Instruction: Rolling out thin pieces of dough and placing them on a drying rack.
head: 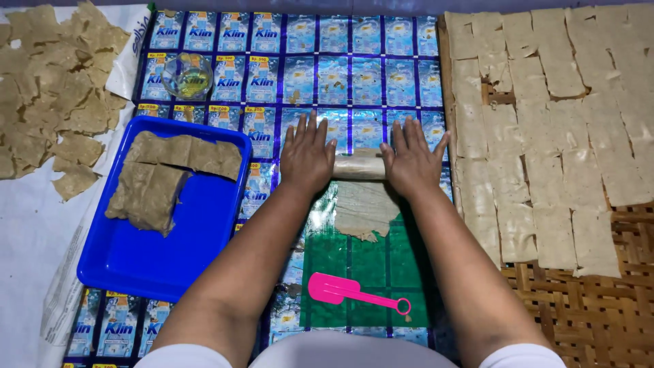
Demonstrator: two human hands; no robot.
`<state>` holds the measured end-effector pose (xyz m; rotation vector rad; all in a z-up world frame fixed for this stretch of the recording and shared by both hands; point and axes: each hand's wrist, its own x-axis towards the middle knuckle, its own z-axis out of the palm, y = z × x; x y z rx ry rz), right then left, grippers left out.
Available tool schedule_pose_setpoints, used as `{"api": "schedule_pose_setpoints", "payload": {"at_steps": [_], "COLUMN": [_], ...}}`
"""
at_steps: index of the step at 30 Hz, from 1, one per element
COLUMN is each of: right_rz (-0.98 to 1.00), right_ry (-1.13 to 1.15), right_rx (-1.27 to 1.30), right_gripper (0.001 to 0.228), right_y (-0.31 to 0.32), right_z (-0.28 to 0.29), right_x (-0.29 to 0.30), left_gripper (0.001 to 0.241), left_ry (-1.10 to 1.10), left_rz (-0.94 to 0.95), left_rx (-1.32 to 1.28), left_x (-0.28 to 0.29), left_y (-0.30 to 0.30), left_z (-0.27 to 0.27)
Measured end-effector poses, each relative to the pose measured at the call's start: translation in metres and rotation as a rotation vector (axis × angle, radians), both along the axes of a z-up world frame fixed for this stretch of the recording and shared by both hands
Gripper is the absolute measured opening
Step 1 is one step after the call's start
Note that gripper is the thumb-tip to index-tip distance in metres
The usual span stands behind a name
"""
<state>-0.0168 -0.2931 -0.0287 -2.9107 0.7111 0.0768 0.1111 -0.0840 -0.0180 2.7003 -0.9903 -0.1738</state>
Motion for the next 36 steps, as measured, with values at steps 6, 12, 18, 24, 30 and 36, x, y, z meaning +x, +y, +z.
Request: {"api": "schedule_pose_setpoints", "payload": {"at_steps": [6, 12, 18, 24, 30, 36], "right_rz": [0.005, 0.071, 0.096, 0.103, -0.050, 0.057], "right_ry": [-0.013, -0.192, -0.227, -0.211, -0.158, -0.043], "right_rx": [0.061, 0.029, -0.009, -0.099, -0.039, -0.050], "right_gripper": [0.074, 0.077, 0.080, 0.079, 0.061, 0.059], "right_y": [-0.009, 0.024, 0.046, 0.063, 0.022, 0.030], "right_z": [0.015, 0.022, -0.009, -0.004, 0.014, 0.010], "right_x": [0.017, -0.033, -0.090, -0.127, -0.076, -0.072], "left_gripper": [0.074, 0.072, 0.066, 0.065, 0.036, 0.057], "left_ry": [0.057, 0.028, -0.121, -0.152, -0.225, -0.004], "left_rz": [-0.009, -0.127, -0.225, -0.250, -0.084, -0.066], "left_rx": [-0.020, -0.076, -0.113, -0.125, -0.274, -0.022], "left_x": [0.009, -0.045, -0.094, -0.114, -0.061, -0.074], "left_y": [-0.004, 0.038, 0.074, 0.091, 0.048, 0.042], "left_z": [0.021, 0.027, 0.007, -0.001, 0.011, 0.011]}}
